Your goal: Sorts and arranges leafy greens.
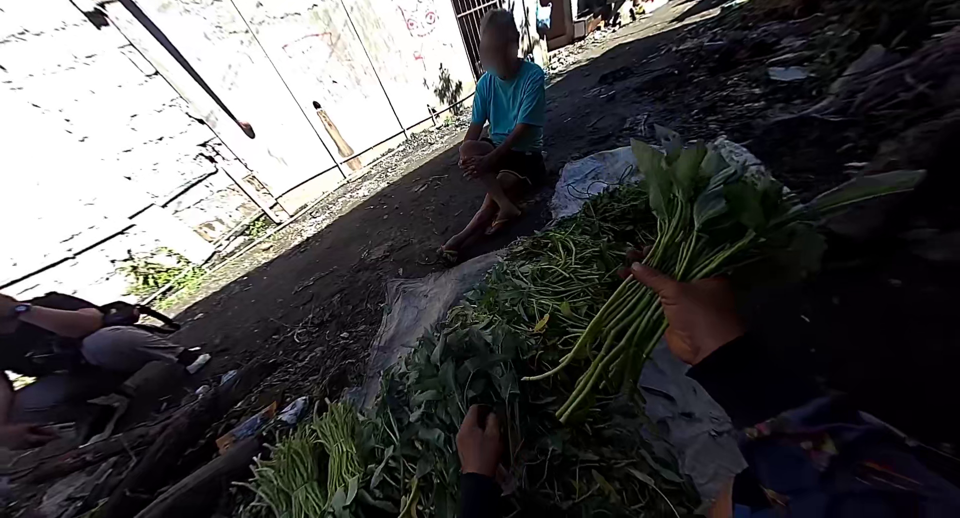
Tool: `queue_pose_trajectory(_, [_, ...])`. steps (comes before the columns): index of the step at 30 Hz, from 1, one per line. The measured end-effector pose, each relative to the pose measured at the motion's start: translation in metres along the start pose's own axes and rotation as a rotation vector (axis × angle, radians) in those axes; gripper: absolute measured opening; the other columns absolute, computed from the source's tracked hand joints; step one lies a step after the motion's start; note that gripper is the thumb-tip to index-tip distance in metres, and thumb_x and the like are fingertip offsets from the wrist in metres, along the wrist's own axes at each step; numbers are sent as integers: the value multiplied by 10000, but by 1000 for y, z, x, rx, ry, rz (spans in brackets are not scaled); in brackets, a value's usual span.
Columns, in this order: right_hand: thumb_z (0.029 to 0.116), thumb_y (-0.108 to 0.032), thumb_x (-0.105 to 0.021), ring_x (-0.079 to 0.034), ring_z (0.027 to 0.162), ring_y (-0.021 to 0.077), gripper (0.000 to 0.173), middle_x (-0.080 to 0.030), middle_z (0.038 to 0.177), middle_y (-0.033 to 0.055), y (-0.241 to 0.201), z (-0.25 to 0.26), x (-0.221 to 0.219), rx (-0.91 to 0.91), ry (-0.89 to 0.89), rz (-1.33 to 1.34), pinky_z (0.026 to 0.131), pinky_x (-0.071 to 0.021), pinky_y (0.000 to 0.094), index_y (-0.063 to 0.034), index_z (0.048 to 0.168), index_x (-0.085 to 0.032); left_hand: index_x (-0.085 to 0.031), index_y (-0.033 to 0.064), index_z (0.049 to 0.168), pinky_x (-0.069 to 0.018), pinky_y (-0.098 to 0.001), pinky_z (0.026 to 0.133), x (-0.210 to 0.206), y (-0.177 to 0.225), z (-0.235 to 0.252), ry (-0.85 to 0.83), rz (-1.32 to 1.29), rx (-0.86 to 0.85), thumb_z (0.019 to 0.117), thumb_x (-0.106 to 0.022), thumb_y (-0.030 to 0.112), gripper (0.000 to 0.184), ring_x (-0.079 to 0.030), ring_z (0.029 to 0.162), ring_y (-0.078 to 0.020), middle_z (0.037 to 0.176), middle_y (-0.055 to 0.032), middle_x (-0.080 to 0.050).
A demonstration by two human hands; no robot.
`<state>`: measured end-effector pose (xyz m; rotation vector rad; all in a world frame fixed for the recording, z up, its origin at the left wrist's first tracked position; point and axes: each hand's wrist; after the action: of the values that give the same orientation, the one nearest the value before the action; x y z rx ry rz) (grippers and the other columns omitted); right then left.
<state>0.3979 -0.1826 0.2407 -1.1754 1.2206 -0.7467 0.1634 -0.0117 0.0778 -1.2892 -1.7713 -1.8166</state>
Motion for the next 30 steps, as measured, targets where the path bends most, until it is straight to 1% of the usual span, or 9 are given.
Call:
queue_pose_trajectory(2, [929,-38,-728,-737,909,128,329,-748,1070,44,-5,-2,-6,8,-10,27,830,-609,290,-49,1234,-606,-609,-20,1348,-465,-575,1049,14,9,-6,175,-79,-66,934,-571,-2,415,-577,1258,-435,1421,-275,-554])
queue_pose_trajectory(4, [927,-10,-718,-744,867,120,334,-747,1029,36,-8,-7,-13,16,-21,51,802,-624,275,-37,1236,-595,-618,-41,1338,-457,-566,1058,13,18,-11,258,-80,-144,921,-552,-42,422,-559,1277,-459,1427,-298,-542])
queue_pose_trajectory(7, [922,-25,-735,-740,886,110,357,-744,1037,34,-9,-13,-25,34,-6,56,826,-618,268,-37,1252,-601,-708,-27,1221,-487,-493,1072,-10,33,-12,-37,8,-223,1014,-521,24,283,-671,1173,-346,1210,-221,-710])
queue_pose_trajectory(9, [922,-41,-742,-736,907,106,365,-752,1051,35,-7,-18,-30,45,4,42,842,-605,263,-36,1262,-609,-705,22,1248,-460,-475,1103,-33,39,-5,-268,168,-139,1039,-501,63,295,-647,1225,-305,1249,-171,-708])
queue_pose_trajectory(15, [929,-36,-734,-741,924,136,320,-761,1060,56,-8,-25,-28,82,-7,19,846,-606,305,-29,1235,-640,-621,84,1382,-520,-527,1039,-63,6,26,-265,631,90,1010,-593,232,401,-587,1314,-337,1443,-145,-590])
queue_pose_trajectory(19, [933,-72,-743,-741,934,168,300,-761,1063,79,-3,-11,-15,60,-7,-87,869,-600,359,-23,1215,-653,-735,18,1195,-488,-534,1044,-21,0,22,-87,41,-18,984,-671,201,286,-677,1151,-325,1179,-189,-729])
queue_pose_trajectory(22, [920,-112,-773,-715,992,206,335,-744,1081,108,4,-5,-12,49,-46,-209,906,-568,426,-28,1225,-666,-730,-48,1142,-563,-423,922,7,-11,17,-7,-389,-137,959,-705,99,236,-719,959,-226,1051,-180,-750])
queue_pose_trajectory(27, [913,-102,-775,-731,924,215,305,-754,1044,95,5,-20,-25,-35,-158,-295,833,-588,413,-40,1195,-678,-712,-67,1103,-582,-243,766,62,17,-6,84,-740,-216,956,-652,17,180,-687,779,-53,890,-58,-745])
queue_pose_trajectory(30, [901,-88,-784,-731,919,209,325,-755,1032,87,13,-28,-27,-49,-216,-315,836,-597,413,-38,1201,-668,-650,-91,1176,-582,-253,721,87,29,-13,114,-764,-192,924,-685,-28,262,-679,740,-75,874,-70,-727])
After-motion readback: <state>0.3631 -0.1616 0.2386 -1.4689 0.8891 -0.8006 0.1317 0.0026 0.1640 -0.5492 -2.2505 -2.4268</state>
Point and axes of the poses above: each hand's wrist, its own z-axis towards the middle knuckle, its own x-axis out of the back of the hand, y = z × x
